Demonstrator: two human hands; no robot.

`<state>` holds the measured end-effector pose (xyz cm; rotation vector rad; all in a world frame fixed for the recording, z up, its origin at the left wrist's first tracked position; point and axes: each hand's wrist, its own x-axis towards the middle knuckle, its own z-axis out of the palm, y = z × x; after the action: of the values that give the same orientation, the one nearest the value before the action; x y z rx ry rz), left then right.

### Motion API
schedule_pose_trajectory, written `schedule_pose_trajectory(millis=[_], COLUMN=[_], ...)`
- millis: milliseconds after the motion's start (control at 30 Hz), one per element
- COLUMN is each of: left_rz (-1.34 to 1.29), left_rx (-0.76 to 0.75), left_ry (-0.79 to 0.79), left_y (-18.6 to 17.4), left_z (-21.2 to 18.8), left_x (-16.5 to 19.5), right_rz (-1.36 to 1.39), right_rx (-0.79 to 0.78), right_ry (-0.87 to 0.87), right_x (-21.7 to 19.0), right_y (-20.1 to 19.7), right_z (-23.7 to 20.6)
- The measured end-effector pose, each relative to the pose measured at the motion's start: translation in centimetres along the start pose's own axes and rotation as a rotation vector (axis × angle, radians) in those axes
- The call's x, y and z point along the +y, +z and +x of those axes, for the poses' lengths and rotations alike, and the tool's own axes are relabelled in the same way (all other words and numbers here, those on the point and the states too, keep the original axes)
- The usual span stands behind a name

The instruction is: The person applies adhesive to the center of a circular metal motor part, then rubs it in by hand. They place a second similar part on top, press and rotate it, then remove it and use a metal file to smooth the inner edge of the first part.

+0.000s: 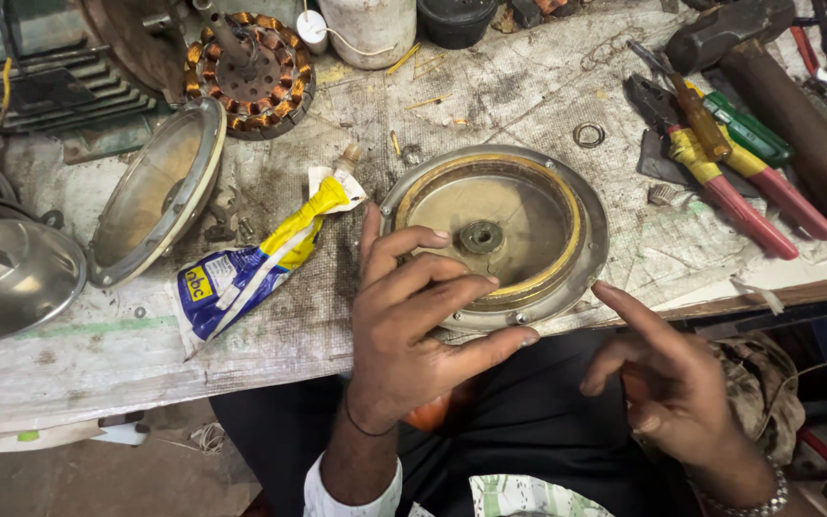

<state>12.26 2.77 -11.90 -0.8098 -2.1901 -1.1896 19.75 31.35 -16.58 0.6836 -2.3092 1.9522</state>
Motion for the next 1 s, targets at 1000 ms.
schedule_pose_trajectory(millis=[1000], left_rz=[-0.016], left_rx=[-0.264], left_ry=[-0.005], left_y=[-0.7], left_z=[0.2], left_x=[-0.2], right_rz=[-0.304], right_rx=[-0.35], right_ry=[0.677], right_x=[-2.4], right_y=[-3.4], right_z=[5.6])
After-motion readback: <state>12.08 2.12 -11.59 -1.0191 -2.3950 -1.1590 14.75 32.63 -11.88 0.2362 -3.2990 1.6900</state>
